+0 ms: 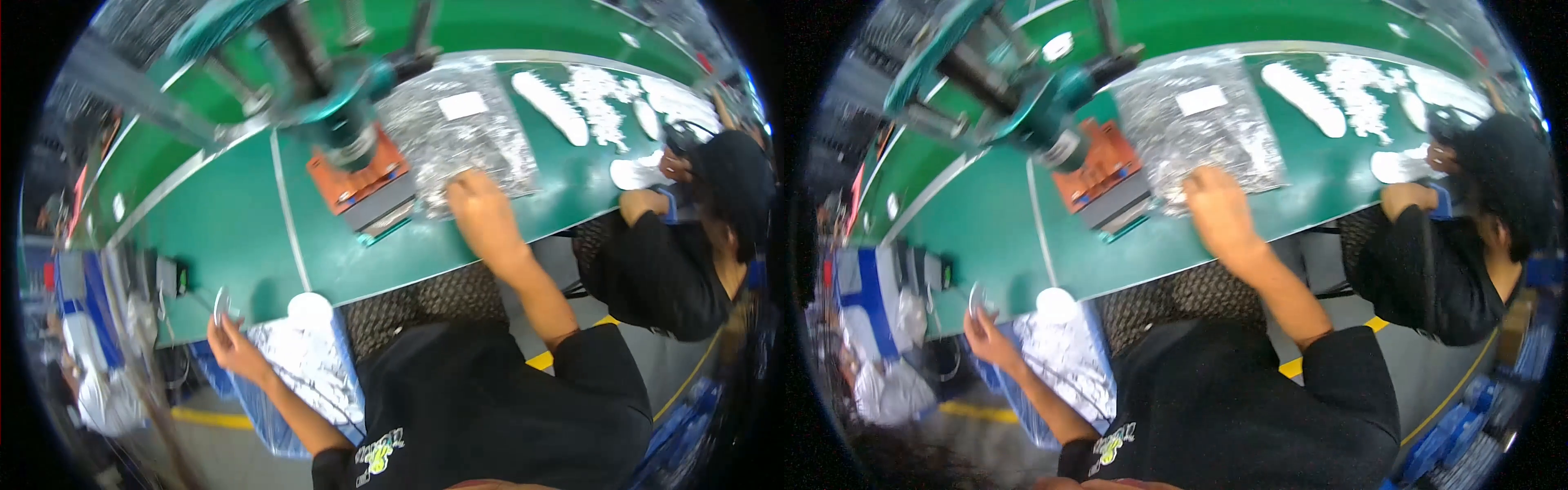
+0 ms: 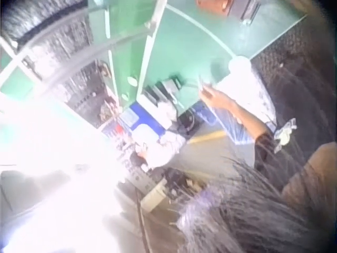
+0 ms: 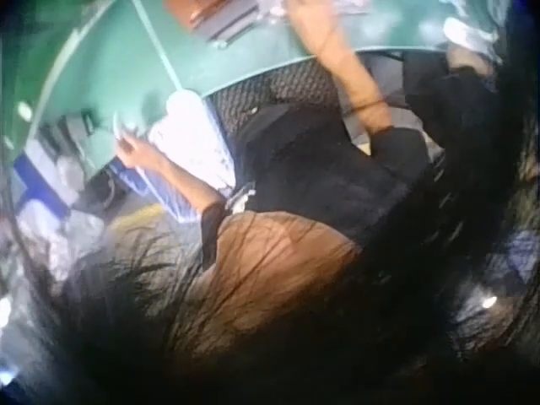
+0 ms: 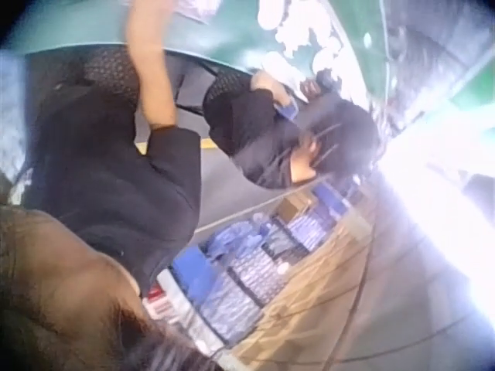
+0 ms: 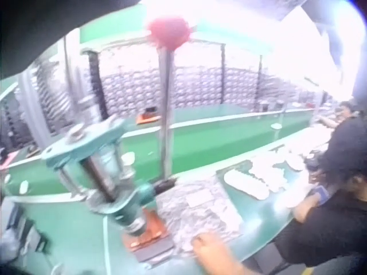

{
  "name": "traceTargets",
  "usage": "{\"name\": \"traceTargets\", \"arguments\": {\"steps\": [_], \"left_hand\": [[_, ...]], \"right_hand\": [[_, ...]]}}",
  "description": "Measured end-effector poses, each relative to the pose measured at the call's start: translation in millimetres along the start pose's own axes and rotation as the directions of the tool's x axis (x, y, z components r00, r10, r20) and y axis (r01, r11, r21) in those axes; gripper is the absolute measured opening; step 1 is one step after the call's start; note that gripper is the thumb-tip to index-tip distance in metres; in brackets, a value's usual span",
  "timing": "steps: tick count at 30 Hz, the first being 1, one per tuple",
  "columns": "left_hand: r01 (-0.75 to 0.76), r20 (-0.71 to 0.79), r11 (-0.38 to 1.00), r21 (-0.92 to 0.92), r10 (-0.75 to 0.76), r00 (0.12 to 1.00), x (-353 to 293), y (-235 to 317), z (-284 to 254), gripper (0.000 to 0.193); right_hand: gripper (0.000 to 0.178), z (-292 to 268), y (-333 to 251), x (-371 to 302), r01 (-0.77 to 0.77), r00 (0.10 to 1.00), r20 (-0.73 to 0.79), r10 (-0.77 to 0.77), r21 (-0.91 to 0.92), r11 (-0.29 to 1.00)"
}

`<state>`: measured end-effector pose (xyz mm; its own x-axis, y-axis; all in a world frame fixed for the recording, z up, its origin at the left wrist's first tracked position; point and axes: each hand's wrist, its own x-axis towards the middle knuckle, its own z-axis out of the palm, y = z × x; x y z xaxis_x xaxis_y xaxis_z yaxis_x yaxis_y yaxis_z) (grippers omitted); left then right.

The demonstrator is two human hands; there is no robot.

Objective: The person assembles small circular plastic components and metal pins by hand, using a manual press machine to join them.

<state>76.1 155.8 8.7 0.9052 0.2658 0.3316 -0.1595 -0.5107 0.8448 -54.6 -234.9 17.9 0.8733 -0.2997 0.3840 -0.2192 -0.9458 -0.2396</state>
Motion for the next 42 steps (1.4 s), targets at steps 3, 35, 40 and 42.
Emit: {"name": "traceTargets", "arguments": {"steps": [3,35,40,42], "left_hand": [[0.051,-0.015,0.976,-0.213,-0.056,0.998,8,-15,8,0.023],[-0.236,0.81,0.966,-0.104,0.22,0.544,-175,-11,156,0.027],[-0.512,0.821,0.844,-0.157,0.4,0.407,-133,30,21,0.024],[0.175,0.684,0.968,0.179,-0.25,0.685,-114,35,-52,0.022]], "right_hand": [[0.009,7,-6,-1,0.029,0.987,-0.159,-0.009,0.122,0.992],[0.01,12,-6,-13,-0.102,0.915,-0.312,0.255,0.434,0.895],[0.011,17,2,-20,-0.113,0.927,-0.285,0.244,0.409,0.906],[0.011,15,1,-17,-0.12,0.929,-0.272,0.252,0.424,0.898]]}}
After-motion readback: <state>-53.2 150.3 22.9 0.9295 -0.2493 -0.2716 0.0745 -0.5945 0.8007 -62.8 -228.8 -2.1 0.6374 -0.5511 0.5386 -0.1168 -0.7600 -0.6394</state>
